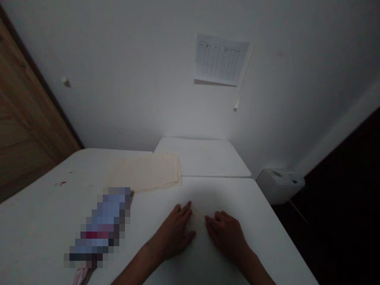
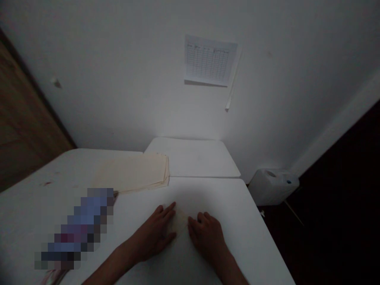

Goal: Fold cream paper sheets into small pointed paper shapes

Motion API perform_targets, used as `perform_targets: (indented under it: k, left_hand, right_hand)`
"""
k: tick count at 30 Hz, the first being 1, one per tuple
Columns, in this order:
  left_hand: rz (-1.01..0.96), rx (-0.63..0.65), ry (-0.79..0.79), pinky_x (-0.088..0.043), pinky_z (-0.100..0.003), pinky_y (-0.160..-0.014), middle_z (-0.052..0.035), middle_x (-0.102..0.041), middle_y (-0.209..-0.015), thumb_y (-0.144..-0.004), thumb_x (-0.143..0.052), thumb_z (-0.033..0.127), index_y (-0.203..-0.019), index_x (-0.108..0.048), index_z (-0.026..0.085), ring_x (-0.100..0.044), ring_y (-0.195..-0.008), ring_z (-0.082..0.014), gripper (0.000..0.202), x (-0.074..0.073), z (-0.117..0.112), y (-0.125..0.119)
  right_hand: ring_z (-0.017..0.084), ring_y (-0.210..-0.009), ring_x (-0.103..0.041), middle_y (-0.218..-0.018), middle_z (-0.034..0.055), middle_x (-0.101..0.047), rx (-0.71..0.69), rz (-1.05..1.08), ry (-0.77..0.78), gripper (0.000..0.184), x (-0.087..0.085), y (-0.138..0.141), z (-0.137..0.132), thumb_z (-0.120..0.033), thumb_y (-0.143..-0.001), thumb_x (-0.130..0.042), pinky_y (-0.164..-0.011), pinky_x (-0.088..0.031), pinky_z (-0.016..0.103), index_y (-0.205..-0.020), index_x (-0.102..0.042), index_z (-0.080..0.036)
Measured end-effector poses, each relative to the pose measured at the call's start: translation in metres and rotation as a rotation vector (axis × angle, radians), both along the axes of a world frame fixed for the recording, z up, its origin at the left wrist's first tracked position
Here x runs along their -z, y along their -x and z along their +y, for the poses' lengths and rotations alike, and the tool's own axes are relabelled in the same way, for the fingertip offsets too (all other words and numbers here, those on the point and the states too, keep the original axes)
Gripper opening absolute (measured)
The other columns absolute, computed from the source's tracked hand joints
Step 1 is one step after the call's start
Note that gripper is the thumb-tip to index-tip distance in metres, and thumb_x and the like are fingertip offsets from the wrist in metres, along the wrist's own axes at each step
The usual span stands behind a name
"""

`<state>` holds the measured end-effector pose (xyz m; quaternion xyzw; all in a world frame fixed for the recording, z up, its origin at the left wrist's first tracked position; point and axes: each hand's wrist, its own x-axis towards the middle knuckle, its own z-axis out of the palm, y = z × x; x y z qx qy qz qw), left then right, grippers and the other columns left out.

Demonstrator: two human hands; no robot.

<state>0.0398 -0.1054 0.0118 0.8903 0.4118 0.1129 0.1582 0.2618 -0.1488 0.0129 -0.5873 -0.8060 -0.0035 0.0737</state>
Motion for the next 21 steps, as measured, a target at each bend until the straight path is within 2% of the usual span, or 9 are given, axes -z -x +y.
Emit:
perform_targets:
  k: [5, 9, 11, 15, 21]
  left_hand:
    - [-0.033, -0.032, -0.073, -0.035, -0.052, -0.107, -0.0118, -0.034, -0.151, -0.086, -0.056, 0.038, -0.135, -0.045, 0.018, -0.038, -0.131, -0.0360, 0.054, 0.011, -0.005, 0.002]
    - [-0.063, -0.053, -0.113, -0.037, -0.054, -0.105, -0.0118, -0.037, -0.150, -0.087, -0.055, 0.037, -0.135, -0.046, 0.020, -0.039, -0.130, -0.0365, 0.052, 0.021, -0.008, 0.002]
    - [-0.065, -0.056, -0.107, -0.037, -0.055, -0.105, -0.0119, -0.036, -0.150, -0.087, -0.055, 0.036, -0.136, -0.045, 0.020, -0.038, -0.131, -0.0369, 0.052, 0.022, -0.008, 0.002]
    - [-0.061, -0.047, -0.095, -0.035, -0.053, -0.108, -0.0116, -0.036, -0.150, -0.088, -0.053, 0.037, -0.139, -0.042, 0.019, -0.036, -0.132, -0.0358, 0.055, 0.019, -0.009, 0.002]
    - [-0.061, -0.052, -0.094, -0.036, -0.052, -0.108, -0.0127, -0.037, -0.149, -0.086, -0.055, 0.034, -0.138, -0.042, 0.018, -0.038, -0.131, -0.0348, 0.056, 0.014, -0.010, 0.000]
  right_hand:
    - [0.018, -0.082, -0.057, -0.087, 0.0026, -0.062, 0.023, 0.035, 0.016, 0.024, -0.001, -0.004, -0.001, -0.029, -0.097, -0.042, -0.073, -0.040, 0.028, -0.102, -0.066, -0.028]
    - [0.016, -0.085, -0.059, -0.087, 0.0038, -0.063, 0.031, 0.082, 0.038, 0.031, -0.007, 0.005, 0.017, -0.030, -0.099, -0.041, -0.076, -0.041, 0.025, -0.086, -0.068, -0.022]
    - [0.015, -0.088, -0.059, -0.090, 0.0037, -0.063, -0.001, 0.124, 0.035, 0.029, -0.009, 0.014, 0.030, -0.029, -0.099, -0.040, -0.080, -0.042, 0.024, -0.096, -0.068, -0.022]
    - [0.015, -0.088, -0.061, -0.095, 0.0017, -0.063, -0.108, 0.145, 0.076, 0.026, -0.015, 0.031, 0.052, -0.026, -0.097, -0.043, -0.076, -0.042, 0.023, -0.114, -0.063, -0.028]
    - [0.017, -0.089, -0.062, -0.099, 0.0030, -0.063, -0.165, 0.055, 0.122, 0.034, -0.024, 0.034, 0.057, -0.026, -0.097, -0.041, -0.074, -0.043, 0.025, -0.128, -0.052, -0.034]
